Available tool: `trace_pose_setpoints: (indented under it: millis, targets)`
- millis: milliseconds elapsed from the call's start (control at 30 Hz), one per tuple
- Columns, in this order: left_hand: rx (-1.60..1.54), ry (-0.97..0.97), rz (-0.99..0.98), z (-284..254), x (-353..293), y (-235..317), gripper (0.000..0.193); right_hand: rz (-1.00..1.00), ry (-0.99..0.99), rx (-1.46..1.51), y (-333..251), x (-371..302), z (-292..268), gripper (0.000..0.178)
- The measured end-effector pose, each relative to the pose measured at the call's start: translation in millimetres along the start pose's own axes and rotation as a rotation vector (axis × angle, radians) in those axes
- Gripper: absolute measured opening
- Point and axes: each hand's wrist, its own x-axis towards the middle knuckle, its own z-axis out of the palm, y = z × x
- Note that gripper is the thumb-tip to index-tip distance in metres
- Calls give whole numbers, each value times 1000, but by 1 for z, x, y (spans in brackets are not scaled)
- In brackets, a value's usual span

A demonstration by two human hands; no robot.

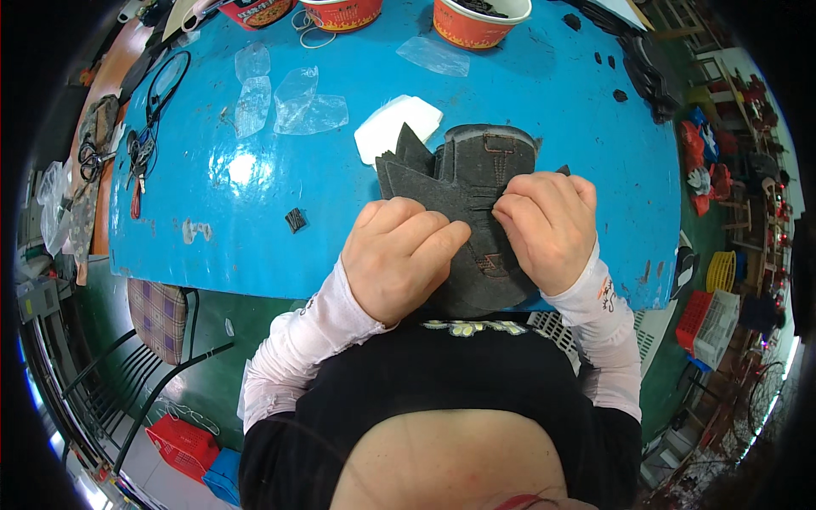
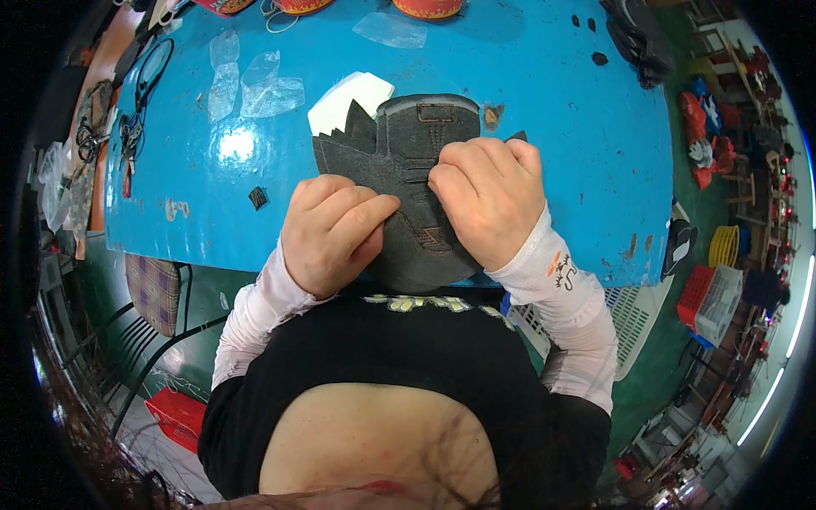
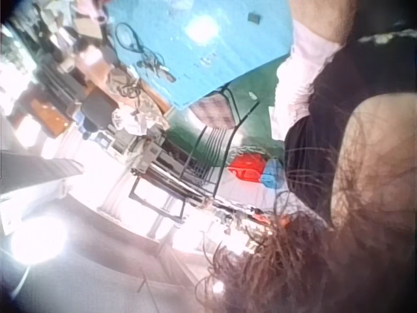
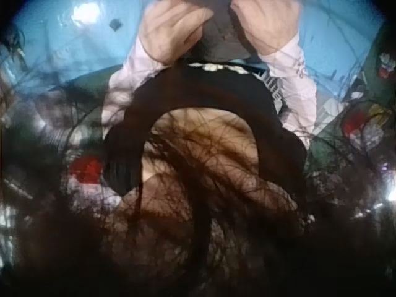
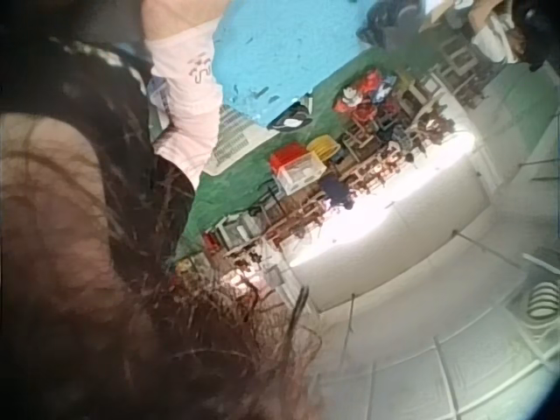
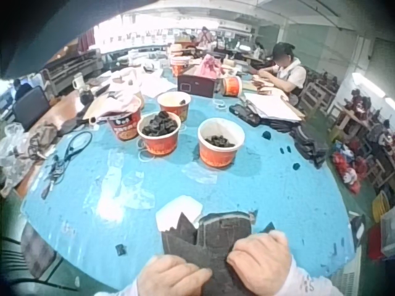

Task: Manually attaching small plastic components to the upper part of a shoe.

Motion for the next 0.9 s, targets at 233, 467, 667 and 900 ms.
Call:
trace_pose_setpoints:
  millis: [233, 467, 667, 900]
  targets:
    - [110, -170, -14, -6, 12, 6, 44, 20, -19, -23, -6, 2, 4, 13]
    - [194, -278, -2, 0, 19, 7, 46, 148, 56, 32, 1, -8, -11, 21]
    - [174, -274, -36, 1, 19, 8, 44, 168, 32, -52, -11, -16, 0, 21]
    - [102, -173, -51, -2, 10, -4, 40, 147, 96, 14, -8, -18, 1, 30]
